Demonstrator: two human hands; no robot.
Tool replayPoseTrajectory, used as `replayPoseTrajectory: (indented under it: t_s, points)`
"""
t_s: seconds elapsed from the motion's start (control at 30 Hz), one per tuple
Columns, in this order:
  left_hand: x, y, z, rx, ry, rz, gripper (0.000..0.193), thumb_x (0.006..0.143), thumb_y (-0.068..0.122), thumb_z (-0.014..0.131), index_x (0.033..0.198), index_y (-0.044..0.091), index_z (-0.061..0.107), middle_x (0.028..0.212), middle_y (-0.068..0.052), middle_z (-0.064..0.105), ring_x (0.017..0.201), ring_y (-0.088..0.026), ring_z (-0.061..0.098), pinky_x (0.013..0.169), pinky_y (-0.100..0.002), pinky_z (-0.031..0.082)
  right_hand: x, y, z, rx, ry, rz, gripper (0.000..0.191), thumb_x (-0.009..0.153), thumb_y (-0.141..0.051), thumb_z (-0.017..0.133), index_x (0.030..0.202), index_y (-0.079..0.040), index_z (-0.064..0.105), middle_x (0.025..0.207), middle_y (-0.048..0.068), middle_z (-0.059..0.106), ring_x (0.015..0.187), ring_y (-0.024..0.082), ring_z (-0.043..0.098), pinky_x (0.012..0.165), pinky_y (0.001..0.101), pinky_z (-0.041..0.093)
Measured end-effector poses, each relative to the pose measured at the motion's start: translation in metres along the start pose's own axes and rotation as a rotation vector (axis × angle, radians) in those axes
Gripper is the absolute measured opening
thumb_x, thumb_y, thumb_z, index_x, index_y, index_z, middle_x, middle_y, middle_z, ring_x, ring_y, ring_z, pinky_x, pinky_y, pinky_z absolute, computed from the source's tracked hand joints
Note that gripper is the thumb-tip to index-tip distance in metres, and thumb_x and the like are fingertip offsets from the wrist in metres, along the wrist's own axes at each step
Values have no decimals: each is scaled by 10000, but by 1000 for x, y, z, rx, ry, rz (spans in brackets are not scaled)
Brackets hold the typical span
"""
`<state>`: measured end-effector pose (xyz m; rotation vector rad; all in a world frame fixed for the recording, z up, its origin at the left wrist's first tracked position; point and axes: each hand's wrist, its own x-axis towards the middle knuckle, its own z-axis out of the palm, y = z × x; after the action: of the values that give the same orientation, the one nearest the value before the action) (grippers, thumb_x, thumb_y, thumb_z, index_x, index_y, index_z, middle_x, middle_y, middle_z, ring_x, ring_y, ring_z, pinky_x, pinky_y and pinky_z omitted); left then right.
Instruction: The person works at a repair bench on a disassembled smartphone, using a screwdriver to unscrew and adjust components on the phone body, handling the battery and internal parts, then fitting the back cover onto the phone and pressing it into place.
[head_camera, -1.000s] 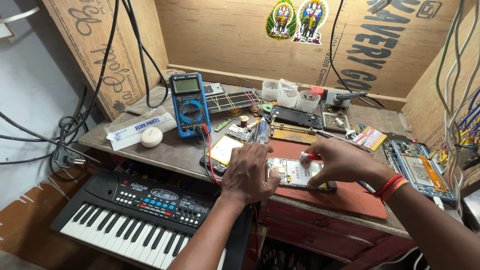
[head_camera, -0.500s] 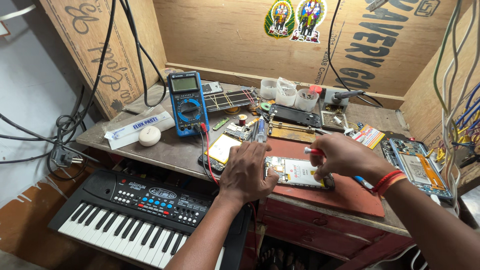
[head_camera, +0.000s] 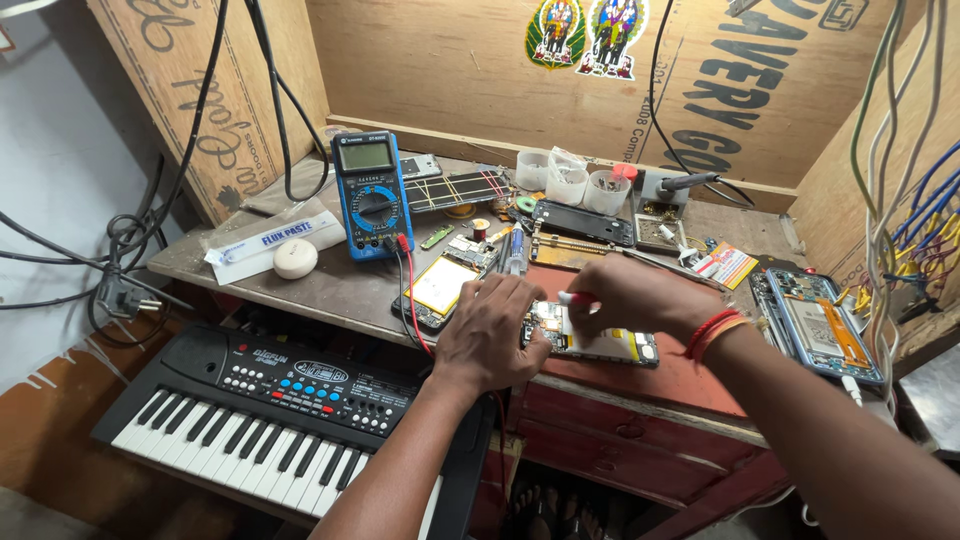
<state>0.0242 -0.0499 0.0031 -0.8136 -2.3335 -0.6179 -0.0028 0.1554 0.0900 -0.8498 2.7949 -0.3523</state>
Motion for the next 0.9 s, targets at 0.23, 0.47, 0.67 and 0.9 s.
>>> replayPoseTrajectory:
  t_s: [0.23, 0.47, 0.67, 0.9]
  points:
    - [0, -2, 0, 7, 41, 32, 441, 740, 282, 658, 1123, 64, 636, 1039, -106, 665, 1070, -260, 622, 969, -440, 429, 20, 9, 6, 19, -61, 43, 225, 619, -167, 913, 790, -72, 802, 723, 68, 770, 685, 166, 736, 672, 340, 565]
    - [-2, -4, 1, 3, 65, 44, 480, 731, 289, 673, 1145, 50, 631, 1055, -113, 668, 1071, -271, 622, 961, -446, 431, 28, 8, 0, 90, -113, 99, 202, 681, -179, 870, 776, -31, 770, 700, 68, 773, 655, 151, 720, 645, 335, 552]
    - [-2, -4, 0, -52, 64, -19, 490, 722, 256, 685, 1154, 74, 541, 982, -137, 640, 983, -305, 636, 923, -460, 431, 26, 10, -2, 126, -112, 101, 205, 688, -197, 863, 738, -23, 766, 666, 68, 751, 619, 144, 678, 622, 333, 532]
    - [-2, -8, 1, -45, 63, -14, 504, 718, 245, 678, 1166, 81, 513, 958, -132, 624, 953, -302, 635, 918, -463, 431, 27, 10, 1, 154, -94, 130, 249, 674, -221, 883, 755, -23, 754, 681, 70, 742, 643, 140, 680, 633, 327, 539]
